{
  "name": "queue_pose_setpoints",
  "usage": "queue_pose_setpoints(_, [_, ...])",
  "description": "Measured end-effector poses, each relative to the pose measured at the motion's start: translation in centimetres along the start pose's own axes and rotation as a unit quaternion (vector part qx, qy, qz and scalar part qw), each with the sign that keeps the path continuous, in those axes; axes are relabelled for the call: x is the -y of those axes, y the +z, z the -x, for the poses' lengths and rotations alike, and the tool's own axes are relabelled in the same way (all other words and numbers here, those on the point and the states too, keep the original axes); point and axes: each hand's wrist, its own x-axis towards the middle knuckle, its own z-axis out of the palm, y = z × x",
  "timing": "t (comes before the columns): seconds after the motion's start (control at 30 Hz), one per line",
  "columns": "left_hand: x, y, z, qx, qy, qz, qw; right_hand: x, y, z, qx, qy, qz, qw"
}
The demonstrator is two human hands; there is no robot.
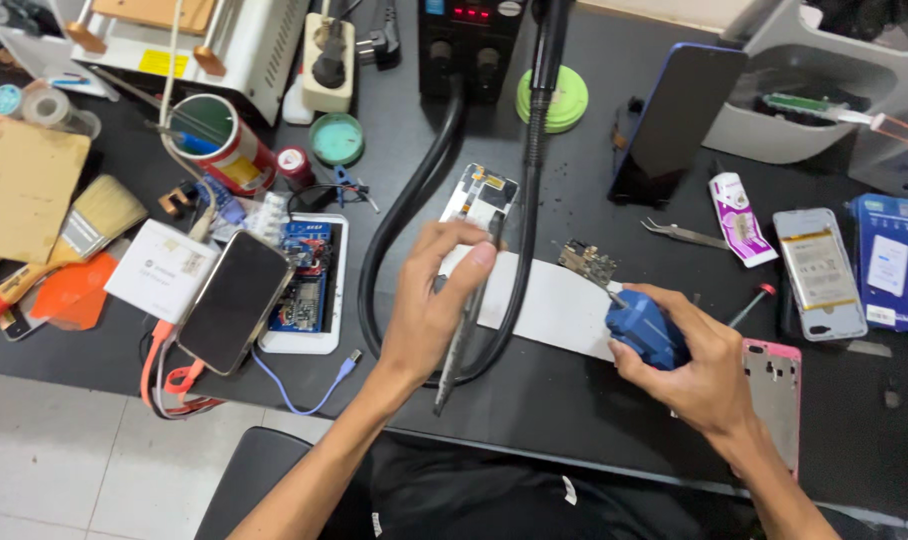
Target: The person uses a blue electric screwdriver and a metal prying tool to remove screws and pry open the back cover of a smartphone. The person works on the phone's edges and corners to separate the casing, handling the device and tools throughout the process.
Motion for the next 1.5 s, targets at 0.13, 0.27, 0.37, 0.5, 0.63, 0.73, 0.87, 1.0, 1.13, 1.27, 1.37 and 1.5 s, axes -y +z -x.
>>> queue_pose_setpoints(0.13, [0.4, 1.8, -0.8, 0.127, -0.201, 0.251, 0.938, -1.7, -1.4, 1.5, -0.017, 0.040, 0.003, 0.999])
queue_pose_setpoints(0.27, [0.5, 3.4, -1.5, 0.190, -0.237, 0.282, 0.910, -3.3, -2.5, 2.7, -0.029, 0.049, 0.006, 0.998])
queue_pose_setpoints(0.37, [0.7, 5.1, -1.9, 0.228, -0.241, 0.322, 0.887, -4.0, -3.0, 3.6, -0.040, 0.064, 0.033, 0.997])
queue_pose_setpoints(0.5, [1.3, 7.2, -2.2, 0.276, -0.286, 0.347, 0.850, -5.2, -3.9, 5.3, -0.038, 0.037, 0.054, 0.997])
queue_pose_setpoints(0.63, [1.7, 8.5, -2.4, 0.284, -0.322, 0.340, 0.837, -5.8, -4.9, 6.4, -0.037, 0.056, 0.085, 0.994])
queue_pose_setpoints(0.73, [1.8, 8.6, -2.5, 0.304, -0.340, 0.339, 0.823, -6.0, -5.5, 6.8, -0.050, 0.045, 0.099, 0.993])
queue_pose_setpoints(0.87, [1.8, 9.2, -2.4, 0.302, -0.364, 0.322, 0.820, -6.3, -6.1, 7.2, -0.054, 0.054, 0.115, 0.990])
queue_pose_setpoints(1.0, [1.7, 9.4, -2.2, 0.310, -0.359, 0.329, 0.816, -6.6, -6.3, 7.0, -0.055, 0.034, 0.125, 0.990])
queue_pose_setpoints(1.13, [2.0, 9.4, -2.1, 0.309, -0.346, 0.308, 0.831, -6.7, -6.1, 6.9, -0.047, 0.019, 0.146, 0.988])
queue_pose_setpoints(1.27, [2.4, 9.4, -2.0, 0.294, -0.355, 0.283, 0.841, -6.7, -5.9, 6.9, -0.041, 0.013, 0.153, 0.987])
queue_pose_setpoints(1.37, [2.4, 9.4, -2.0, 0.290, -0.358, 0.276, 0.844, -6.6, -5.9, 6.9, -0.042, 0.011, 0.152, 0.987])
queue_pose_setpoints(1.5, [2.5, 9.5, -2.1, 0.285, -0.368, 0.291, 0.836, -6.4, -5.8, 7.0, -0.028, 0.029, 0.144, 0.989])
